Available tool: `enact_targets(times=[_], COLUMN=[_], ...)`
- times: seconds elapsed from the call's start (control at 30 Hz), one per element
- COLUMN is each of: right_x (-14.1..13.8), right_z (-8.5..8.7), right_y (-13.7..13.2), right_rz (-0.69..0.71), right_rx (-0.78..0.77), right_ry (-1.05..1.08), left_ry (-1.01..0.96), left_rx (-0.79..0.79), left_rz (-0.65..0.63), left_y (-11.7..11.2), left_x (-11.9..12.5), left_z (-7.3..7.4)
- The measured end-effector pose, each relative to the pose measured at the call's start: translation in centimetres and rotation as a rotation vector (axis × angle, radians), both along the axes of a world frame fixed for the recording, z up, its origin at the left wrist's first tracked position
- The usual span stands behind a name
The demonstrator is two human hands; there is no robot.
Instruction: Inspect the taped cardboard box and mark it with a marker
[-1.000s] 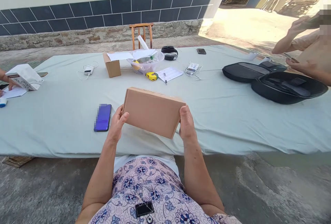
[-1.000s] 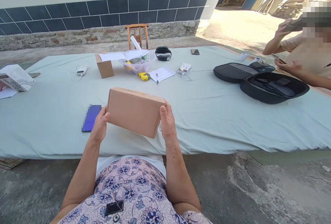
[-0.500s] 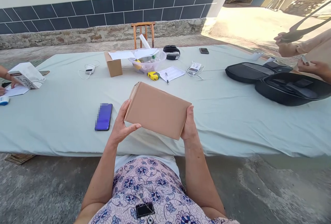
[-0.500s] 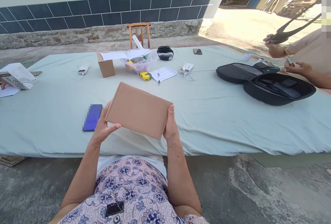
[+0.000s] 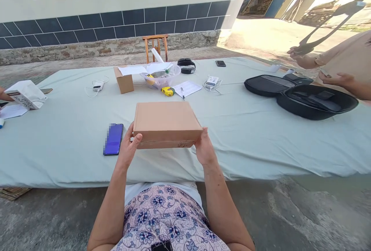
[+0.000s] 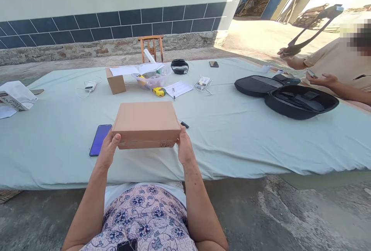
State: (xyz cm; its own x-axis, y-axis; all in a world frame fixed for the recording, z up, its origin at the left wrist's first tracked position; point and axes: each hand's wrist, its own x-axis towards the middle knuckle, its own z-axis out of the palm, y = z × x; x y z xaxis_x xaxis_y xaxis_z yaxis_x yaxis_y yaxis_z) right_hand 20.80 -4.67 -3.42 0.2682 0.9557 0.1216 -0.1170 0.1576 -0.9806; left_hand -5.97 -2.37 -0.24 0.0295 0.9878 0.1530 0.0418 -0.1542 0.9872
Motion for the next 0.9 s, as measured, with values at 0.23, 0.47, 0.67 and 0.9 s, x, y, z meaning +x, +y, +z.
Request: enact_targets(times=[0.23, 0.47, 0.67, 0.9], right_x=[0.4, -0.1, -0.1, 0.0], right_z=[-0.2, 0.0, 0.3, 0.7], right_y=[-0.3, -0.8, -1.0, -1.1], right_rz=[-0.06, -0.071, -0.111, -0.105], right_rx=[-0.006, 0.023, 0.116, 0.142], right_ry=[-0.17, -0.211, -0.226, -0.229], left_ry=[0.08, 0.117, 0.136, -0.008], left_rx=[-0.074, 0.001, 0.14, 0.163], left_rz=[0.169, 0.239, 0.228, 0.248], left_y=[0.4, -0.4, -0.9, -0.9], left_x=[-0.6, 0.0, 0.3, 0.6], left_z=[-1.0, -0.4, 0.1, 0.0])
